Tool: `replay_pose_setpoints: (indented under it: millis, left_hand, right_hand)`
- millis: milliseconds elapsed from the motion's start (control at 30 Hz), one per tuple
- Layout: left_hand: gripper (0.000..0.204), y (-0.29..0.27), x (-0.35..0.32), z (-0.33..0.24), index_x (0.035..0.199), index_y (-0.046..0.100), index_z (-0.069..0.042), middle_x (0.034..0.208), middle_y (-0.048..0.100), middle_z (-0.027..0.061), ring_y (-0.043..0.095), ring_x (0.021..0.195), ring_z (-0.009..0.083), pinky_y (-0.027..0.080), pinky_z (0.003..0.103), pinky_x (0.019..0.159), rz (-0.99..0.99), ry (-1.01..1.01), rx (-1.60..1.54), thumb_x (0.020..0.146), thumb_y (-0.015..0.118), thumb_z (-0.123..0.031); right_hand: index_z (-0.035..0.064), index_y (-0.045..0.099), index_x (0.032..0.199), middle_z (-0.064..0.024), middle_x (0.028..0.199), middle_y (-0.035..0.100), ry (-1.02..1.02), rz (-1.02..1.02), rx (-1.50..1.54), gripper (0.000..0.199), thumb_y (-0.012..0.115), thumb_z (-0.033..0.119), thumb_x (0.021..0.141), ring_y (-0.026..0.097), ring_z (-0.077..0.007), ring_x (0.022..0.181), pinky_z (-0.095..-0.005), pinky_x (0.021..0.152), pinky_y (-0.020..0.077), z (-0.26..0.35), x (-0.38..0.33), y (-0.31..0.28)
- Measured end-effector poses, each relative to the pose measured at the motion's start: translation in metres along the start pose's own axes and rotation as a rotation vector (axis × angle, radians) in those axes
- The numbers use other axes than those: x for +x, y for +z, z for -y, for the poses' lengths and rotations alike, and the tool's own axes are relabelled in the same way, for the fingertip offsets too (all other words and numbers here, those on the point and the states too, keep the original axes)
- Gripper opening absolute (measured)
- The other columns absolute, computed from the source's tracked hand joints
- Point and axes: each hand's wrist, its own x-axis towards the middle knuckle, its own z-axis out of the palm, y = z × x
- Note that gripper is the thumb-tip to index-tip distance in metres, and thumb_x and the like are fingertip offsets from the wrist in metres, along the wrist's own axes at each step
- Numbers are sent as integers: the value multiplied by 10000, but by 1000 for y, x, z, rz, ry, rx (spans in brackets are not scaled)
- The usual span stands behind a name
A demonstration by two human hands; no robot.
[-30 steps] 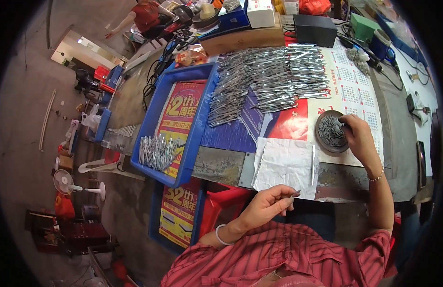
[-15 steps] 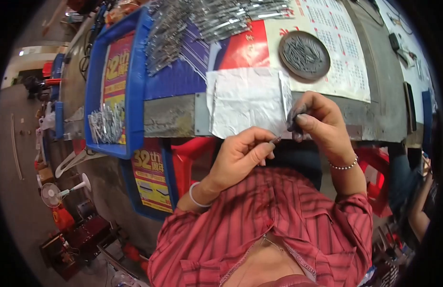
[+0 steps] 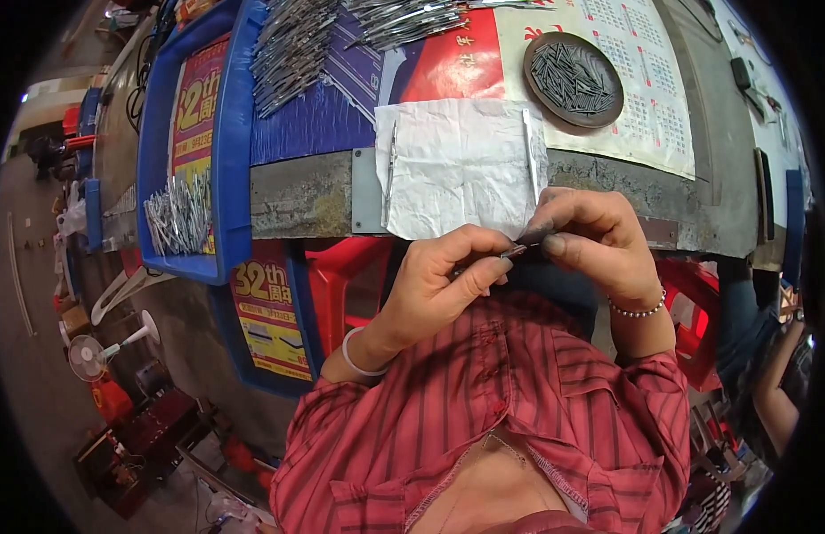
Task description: Assembling small metal components at a workbench in a manual assembly line.
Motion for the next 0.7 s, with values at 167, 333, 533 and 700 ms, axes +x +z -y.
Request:
replay_pose_setpoints:
  millis: [167,333,533,700]
  left_hand:
    - [184,-6,-1,-2,1096,572,31,922,617,59,583,784,72,467,189,652,78,-25,61,925,545,-30]
    - [175,-7,0,-3,1081,586,28,917,627,62,594,777,75,474,190,645,76,1,112,919,556,-31]
    - [163,-5,2,-5,1058,603,29,901,642,63,604,760,77,482,194,631,61,92,151,913,569,-36]
    - [165,-9,1,-3,1055,607,30,907,646,68,606,753,79,484,196,628,57,87,162,909,574,-39]
  right_hand:
    - [-20,575,979,-22,890,575,32,-33,70,148,550,-33,834,526,-73,820,-218,732,428,-3,0,1]
    - [-8,542,982,-5,880,550,17,-13,42,168,579,-8,819,507,-61,820,-206,721,412,-4,5,3]
    - [-1,535,992,1,878,547,37,-24,38,198,596,7,804,503,-51,811,-196,709,406,-6,7,2]
    - [6,531,986,10,872,541,46,-32,33,206,596,4,791,499,-43,802,-187,696,398,-4,7,2]
